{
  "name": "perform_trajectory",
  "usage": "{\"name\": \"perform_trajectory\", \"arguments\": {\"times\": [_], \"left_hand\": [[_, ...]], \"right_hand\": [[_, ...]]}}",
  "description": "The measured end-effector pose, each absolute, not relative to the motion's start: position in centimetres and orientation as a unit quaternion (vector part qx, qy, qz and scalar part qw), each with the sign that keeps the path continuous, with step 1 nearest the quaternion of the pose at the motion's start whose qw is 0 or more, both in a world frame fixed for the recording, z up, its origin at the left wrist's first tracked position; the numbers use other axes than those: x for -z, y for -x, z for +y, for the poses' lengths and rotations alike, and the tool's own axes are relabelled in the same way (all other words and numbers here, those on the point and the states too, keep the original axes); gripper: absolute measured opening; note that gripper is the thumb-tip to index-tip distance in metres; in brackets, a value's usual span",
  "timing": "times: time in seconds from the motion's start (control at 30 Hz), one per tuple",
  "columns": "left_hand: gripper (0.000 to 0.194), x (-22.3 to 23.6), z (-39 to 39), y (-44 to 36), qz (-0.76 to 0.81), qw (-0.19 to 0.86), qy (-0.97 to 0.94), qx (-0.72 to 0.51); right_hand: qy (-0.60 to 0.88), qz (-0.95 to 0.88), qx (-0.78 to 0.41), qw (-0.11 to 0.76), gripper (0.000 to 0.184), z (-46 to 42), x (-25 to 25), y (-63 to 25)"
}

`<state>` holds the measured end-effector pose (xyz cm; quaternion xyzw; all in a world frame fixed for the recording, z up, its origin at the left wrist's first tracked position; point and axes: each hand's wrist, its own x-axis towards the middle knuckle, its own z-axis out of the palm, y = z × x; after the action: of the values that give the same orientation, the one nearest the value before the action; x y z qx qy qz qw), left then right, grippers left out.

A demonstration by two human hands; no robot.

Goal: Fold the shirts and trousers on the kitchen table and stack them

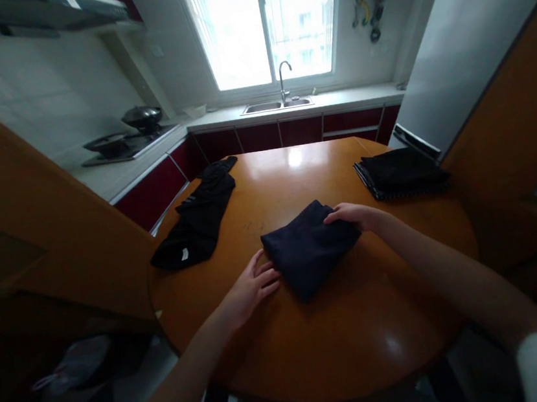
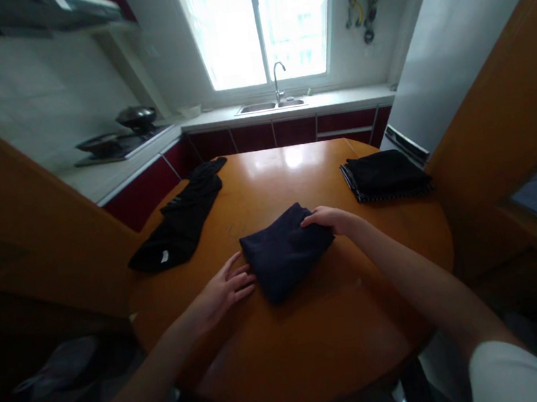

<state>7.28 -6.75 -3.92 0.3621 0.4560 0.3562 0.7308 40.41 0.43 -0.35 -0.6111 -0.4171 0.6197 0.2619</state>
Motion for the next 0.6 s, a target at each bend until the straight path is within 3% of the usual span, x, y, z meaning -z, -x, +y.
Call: {"name": "perform_trajectory", "arguments": {"times": [0.37,0.6], "left_hand": [[0.057,5.5,-1.1,-19.7,0.386,0.809,-0.302,-0.325],[0.051,4.0,2.1,-29.7,0.184,0.876,-0.255,-0.366]], "right_hand": [[0.637,-0.505,-0.424,0.400,0.015,2.2,-12.4,-40.2],[0.652,-0.456,-0.402,0.454,0.012,3.1,-17.4,-45.6]]}}
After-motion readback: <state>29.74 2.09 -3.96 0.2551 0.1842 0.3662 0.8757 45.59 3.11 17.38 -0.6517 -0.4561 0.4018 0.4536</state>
